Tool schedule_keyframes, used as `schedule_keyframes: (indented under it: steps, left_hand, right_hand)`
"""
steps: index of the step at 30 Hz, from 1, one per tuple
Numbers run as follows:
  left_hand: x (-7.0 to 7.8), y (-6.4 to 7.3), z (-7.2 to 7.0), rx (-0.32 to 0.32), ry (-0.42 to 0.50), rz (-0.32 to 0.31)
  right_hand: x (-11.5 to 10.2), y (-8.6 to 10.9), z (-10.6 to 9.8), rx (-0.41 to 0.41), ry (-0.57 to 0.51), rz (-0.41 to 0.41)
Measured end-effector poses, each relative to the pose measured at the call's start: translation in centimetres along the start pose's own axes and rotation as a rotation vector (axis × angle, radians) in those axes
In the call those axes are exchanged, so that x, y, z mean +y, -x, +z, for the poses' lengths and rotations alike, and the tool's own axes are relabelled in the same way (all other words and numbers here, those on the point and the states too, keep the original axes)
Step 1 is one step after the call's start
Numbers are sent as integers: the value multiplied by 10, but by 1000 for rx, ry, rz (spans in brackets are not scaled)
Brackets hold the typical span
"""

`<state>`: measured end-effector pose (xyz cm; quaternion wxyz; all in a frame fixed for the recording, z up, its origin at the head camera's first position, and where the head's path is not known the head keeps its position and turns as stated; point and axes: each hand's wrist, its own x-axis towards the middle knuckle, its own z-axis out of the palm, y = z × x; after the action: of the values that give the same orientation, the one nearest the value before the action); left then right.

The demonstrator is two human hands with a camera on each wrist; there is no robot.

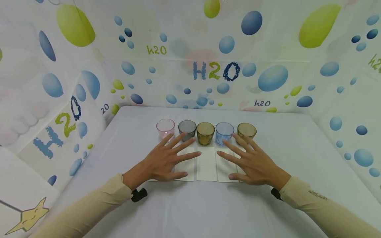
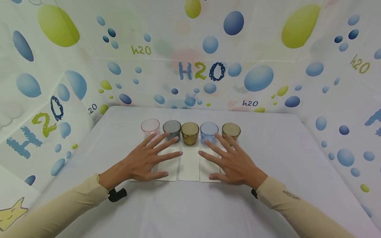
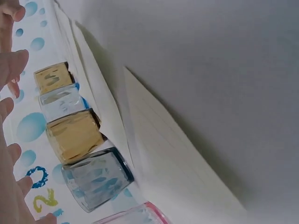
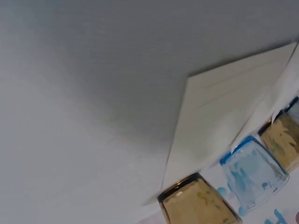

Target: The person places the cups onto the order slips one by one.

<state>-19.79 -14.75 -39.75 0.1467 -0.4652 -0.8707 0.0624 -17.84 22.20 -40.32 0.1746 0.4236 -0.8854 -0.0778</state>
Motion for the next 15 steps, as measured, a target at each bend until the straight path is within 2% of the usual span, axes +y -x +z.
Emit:
schedule_keyframes:
  steps: [9, 15]
  left_hand:
    - [0, -8, -3, 21, 17, -69]
    - [-5, -14, -1, 46, 44, -119]
  right_hand:
    - [-2, -12, 1, 21, -44, 103]
    - [-1, -23, 1, 15, -37, 121]
